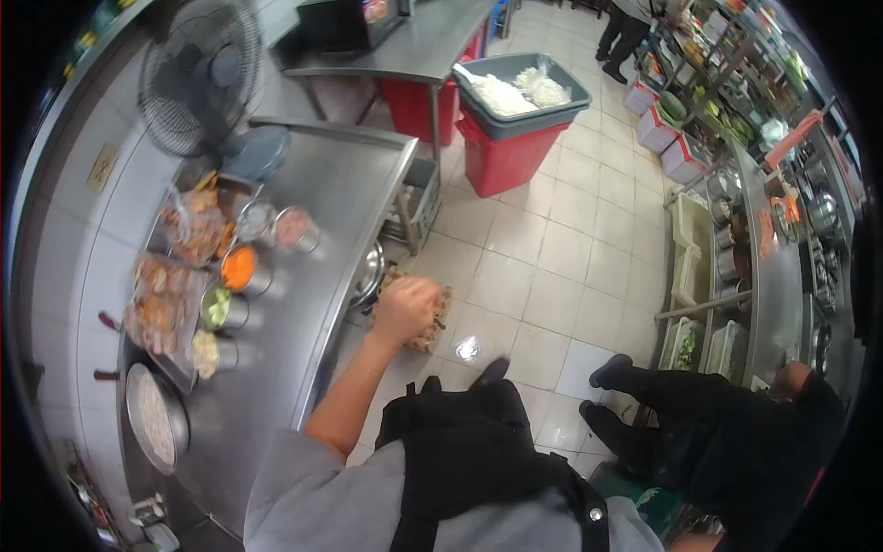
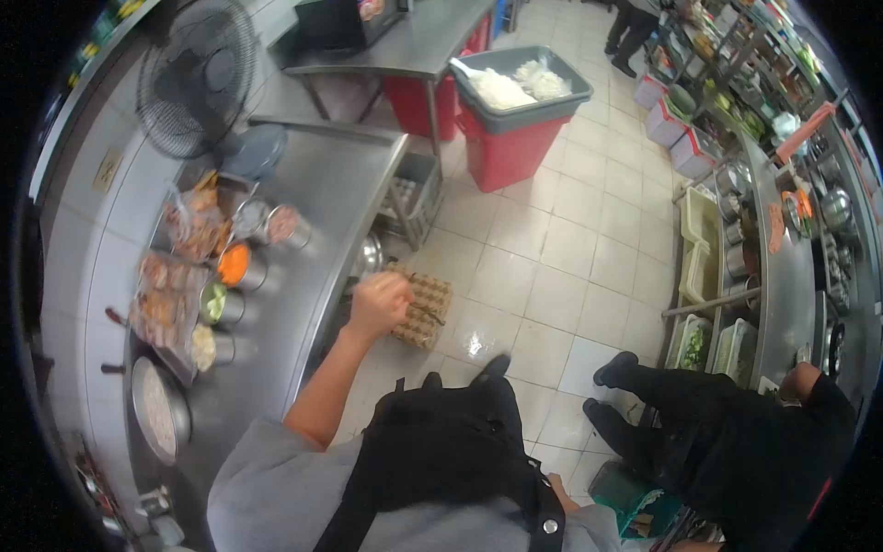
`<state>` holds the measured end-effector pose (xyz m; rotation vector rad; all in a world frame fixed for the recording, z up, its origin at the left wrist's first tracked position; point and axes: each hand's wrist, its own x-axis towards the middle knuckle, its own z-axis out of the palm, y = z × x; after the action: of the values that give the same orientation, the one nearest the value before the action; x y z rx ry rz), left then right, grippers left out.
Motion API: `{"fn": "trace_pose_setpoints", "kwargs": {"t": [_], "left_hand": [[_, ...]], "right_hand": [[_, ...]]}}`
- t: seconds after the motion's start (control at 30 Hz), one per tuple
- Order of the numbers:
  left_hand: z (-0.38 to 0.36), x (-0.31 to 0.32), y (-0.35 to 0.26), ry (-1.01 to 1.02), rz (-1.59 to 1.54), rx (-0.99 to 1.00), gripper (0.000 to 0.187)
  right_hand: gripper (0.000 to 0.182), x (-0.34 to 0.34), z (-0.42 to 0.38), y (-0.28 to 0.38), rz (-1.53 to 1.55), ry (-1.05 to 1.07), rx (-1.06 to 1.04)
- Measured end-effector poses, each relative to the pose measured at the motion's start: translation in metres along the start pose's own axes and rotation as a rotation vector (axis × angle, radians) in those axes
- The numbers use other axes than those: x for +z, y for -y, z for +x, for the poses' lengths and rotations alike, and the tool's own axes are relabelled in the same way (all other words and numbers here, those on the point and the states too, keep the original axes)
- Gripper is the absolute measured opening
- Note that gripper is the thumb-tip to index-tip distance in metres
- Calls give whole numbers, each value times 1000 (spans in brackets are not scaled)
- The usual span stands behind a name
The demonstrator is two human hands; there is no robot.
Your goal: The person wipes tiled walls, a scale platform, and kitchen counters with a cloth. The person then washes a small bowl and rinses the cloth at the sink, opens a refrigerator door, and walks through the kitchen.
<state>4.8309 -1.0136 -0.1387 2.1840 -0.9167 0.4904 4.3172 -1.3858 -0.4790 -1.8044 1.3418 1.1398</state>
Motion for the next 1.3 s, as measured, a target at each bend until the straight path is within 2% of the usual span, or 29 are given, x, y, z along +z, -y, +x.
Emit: {"fn": "trace_pose_setpoints", "kwargs": {"t": [0.07, 0.13, 0.17, 0.23, 0.3, 0.33, 0.37, 0.4, 0.43, 0.47, 0.5, 0.53, 0.57, 0.63, 0.7, 0.77, 0.83, 0.87, 0.9, 0.93, 1.0, 1.03, 1.07, 1.1, 1.13, 1.2, 1.27, 1.3], "left_hand": [[56, 45, 9, 80, -31, -4, 7], [82, 92, 10, 144, -65, -24, 5], [87, 116, 26, 223, -27, -149, 1], [80, 157, 57, 378, 109, -365, 7], [31, 199, 99, 603, 268, -519, 17], [-5, 213, 110, 747, 334, -744, 21], [0, 202, 77, 741, 399, -1033, 22], [-79, 224, 107, 741, 401, -1103, 23], [-100, 220, 100, 1117, 496, -1149, 24], [-143, 224, 91, 1046, 580, -1197, 25], [-208, 233, 104, 1296, 728, -895, 19], [-189, 230, 80, 1130, 691, -1205, 19], [-164, 222, 70, 1419, 600, -971, 20], [-119, 230, 64, 1676, 490, -722, 20], [-61, 258, 70, 1266, 544, -1204, 20], [-63, 331, 132, 911, 674, -1027, 22], [48, 406, 181, 1207, 538, -1004, 18], [117, 434, 194, 1019, 426, -995, 20], [176, 468, 207, 1020, 341, -879, 20], [241, 504, 210, 868, 247, -735, 21], [370, 567, 201, 866, -68, -744, 20], [427, 593, 188, 707, -101, -540, 18], [495, 601, 169, 656, -261, -389, 15], [536, 632, 161, 618, -314, -403, 12], [585, 646, 147, 597, -328, -337, 11], [653, 662, 122, 565, -346, -287, 10], [702, 686, 113, 398, -382, -188, 9], [720, 694, 115, 386, -370, -196, 9]], "right_hand": [[43, -28, 7, 11, 61, 0, -4], [43, -68, 27, 35, 76, -12, -48], [43, -93, 41, 52, 69, -25, -84], [43, -150, 71, 94, 29, -61, -170], [43, -221, 106, 153, -49, -131, -284], [43, -261, 123, 190, -104, -188, -359], [43, -298, 136, 225, -135, -245, -421], [44, -330, 172, 263, -265, -382, -516], [44, -375, 172, 314, -168, -306, -525], [45, -409, 165, 358, -153, -446, -614], [44, -442, 163, 401, -39, -451, -631], [45, -472, 172, 439, -63, -478, -662], [45, -499, 183, 470, -91, -506, -694], [46, -544, 202, 513, -88, -445, -716], [48, -579, 219, 543, -129, -346, -698], [50, -600, 248, 537, -123, -279, -605], [49, -618, 258, 515, -99, -135, -374], [45, -645, 197, 520, -181, -52, -345], [43, -669, 217, 513, -236, -87, -409], [41, -722, 243, 475, -282, -214, -422], [38, -906, 243, 358, -311, -652, -329], [37, -1028, 222, 264, -304, -966, -229], [36, -1133, 183, 173, -304, -1267, -119], [41, -1150, 209, 172, -36, -1258, -236], [37, -1160, 243, 162, 4, -1372, -432], [37, -1173, 233, 153, 349, -1197, -431], [38, -1166, 268, 172, 534, -951, -438], [37, -1145, 321, 227, 383, -791, -281]]}}
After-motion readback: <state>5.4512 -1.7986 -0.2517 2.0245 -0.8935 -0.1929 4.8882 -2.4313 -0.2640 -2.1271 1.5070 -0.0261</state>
